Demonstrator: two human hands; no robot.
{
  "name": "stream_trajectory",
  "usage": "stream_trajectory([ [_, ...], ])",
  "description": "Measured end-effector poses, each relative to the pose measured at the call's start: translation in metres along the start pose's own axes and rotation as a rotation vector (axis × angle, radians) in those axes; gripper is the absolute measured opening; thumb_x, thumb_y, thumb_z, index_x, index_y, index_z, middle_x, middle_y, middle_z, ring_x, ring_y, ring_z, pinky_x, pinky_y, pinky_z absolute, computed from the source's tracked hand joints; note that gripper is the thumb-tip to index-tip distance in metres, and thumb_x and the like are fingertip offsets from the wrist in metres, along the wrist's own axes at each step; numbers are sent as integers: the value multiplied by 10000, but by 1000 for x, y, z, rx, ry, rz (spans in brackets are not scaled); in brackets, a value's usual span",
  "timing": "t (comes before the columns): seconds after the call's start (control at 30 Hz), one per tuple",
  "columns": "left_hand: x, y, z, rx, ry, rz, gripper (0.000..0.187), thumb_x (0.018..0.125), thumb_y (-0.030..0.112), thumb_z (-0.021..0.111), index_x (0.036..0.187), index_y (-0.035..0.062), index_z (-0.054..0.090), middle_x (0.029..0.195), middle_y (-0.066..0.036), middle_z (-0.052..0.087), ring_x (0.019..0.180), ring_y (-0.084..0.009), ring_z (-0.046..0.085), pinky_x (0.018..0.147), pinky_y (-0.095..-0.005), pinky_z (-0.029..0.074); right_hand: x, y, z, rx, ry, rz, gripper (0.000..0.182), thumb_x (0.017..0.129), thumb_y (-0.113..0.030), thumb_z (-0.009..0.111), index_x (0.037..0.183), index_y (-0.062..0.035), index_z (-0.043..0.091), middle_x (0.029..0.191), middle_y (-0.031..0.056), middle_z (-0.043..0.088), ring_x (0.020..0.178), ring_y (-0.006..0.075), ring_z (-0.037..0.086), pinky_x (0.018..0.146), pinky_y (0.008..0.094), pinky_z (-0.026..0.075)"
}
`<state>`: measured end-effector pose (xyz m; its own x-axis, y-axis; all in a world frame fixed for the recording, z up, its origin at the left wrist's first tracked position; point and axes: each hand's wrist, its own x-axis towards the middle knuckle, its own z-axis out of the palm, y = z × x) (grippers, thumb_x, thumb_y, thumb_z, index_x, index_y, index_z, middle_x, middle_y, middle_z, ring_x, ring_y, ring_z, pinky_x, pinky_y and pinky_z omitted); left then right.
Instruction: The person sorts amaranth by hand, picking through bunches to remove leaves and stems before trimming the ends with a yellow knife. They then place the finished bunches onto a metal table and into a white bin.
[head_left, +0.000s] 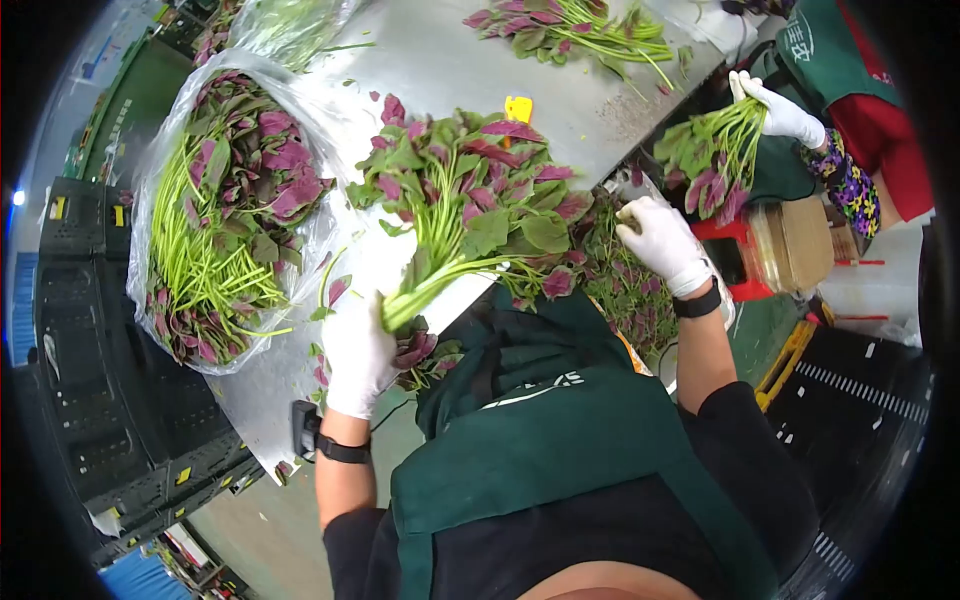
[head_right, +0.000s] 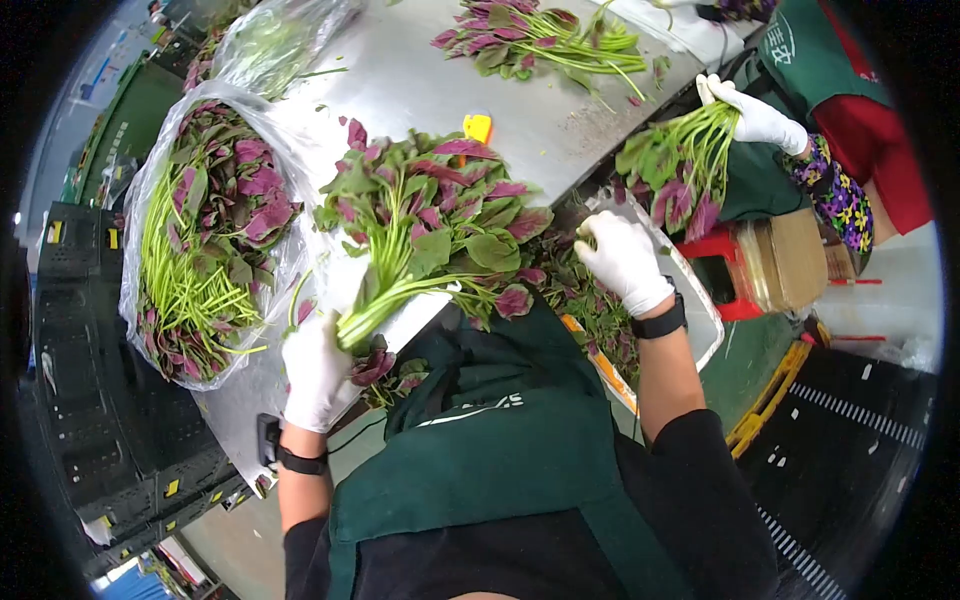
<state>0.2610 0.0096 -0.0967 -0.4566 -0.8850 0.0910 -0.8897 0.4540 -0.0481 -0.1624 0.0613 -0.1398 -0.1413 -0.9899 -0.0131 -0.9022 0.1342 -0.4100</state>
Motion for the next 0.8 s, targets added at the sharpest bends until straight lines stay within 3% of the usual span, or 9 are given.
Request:
stream_trajectory([
  [0.07, 22, -14, -38, 77, 149, 52, 234, 685, 11, 634, 897, 109, 616, 731, -92, 609, 701, -300, 621, 609, -423, 467, 1, -1, 11, 10, -19, -58, 226, 813, -294, 681, 939, -106, 680, 928, 107, 674, 915, 303, 640, 811, 434, 479],
  [0.17, 49, -19, -106, 329, 294, -28, 284, 664, 24, 639, 927, 105, 567, 803, -79, 526, 792, -268, 551, 678, -395, 403, 1, -14, 10, 63, -36, -103, 216, 821, -275, 681, 950, -102, 672, 913, 112, 662, 921, 308, 637, 809, 436, 479],
  [0.3, 63, -18, -144, 415, 522, 1, 375, 661, 17, 658, 1023, 92, 595, 832, -65, 543, 808, -254, 551, 749, -379, 433, -5, -26, 10, 111, -17, -122, 203, 811, -252, 688, 923, -84, 674, 900, 123, 654, 892, 323, 637, 797, 437, 488],
  [0.4, 58, -16, -117, 467, 444, -22, 351, 689, 50, 658, 1030, 93, 588, 849, -65, 552, 810, -240, 551, 750, -381, 433, -13, -28, 16, 40, -30, -153, 207, 802, -250, 688, 925, -84, 675, 892, 128, 654, 885, 323, 639, 783, 446, 493],
  [0.5, 40, -7, -54, 461, 210, 43, 278, 794, 70, 568, 1072, 56, 567, 827, -77, 563, 775, -246, 551, 700, -380, 418, -21, -22, 34, 40, -77, -218, 209, 792, -249, 682, 921, -85, 678, 873, 133, 655, 865, 326, 641, 764, 451, 498],
  [0.57, 23, -1, -5, 475, 64, 75, 260, 806, 95, 552, 1061, 50, 573, 822, -95, 582, 780, -248, 562, 703, -378, 434, -30, -30, 36, 7, -88, -276, 207, 782, -255, 668, 895, -82, 682, 838, 138, 655, 840, 328, 646, 749, 452, 504],
  [0.6, 14, 0, 23, 486, -61, 50, 229, 820, 89, 545, 1041, 33, 569, 808, -103, 582, 777, -255, 570, 699, -381, 434, -31, -38, 32, -97, -228, -285, 219, 789, -273, 652, 885, -79, 689, 851, 142, 665, 851, 326, 652, 759, 449, 508],
  [0.67, 4, 2, 38, 350, -59, 21, 217, 831, 83, 534, 1037, 23, 568, 812, -112, 581, 775, -262, 577, 692, -389, 430, -38, -42, 36, 81, -267, -350, 248, 800, -302, 638, 889, -77, 696, 889, 145, 684, 877, 318, 661, 776, 446, 511],
  [0.8, -1, 3, 36, 295, -7, 1, 218, 840, 78, 521, 1043, 11, 567, 826, -125, 582, 777, -262, 578, 690, -386, 427, -33, -71, 17, 167, -511, -430, 263, 817, -318, 623, 837, -66, 697, 784, 161, 671, 758, 346, 661, 697, 448, 522],
])
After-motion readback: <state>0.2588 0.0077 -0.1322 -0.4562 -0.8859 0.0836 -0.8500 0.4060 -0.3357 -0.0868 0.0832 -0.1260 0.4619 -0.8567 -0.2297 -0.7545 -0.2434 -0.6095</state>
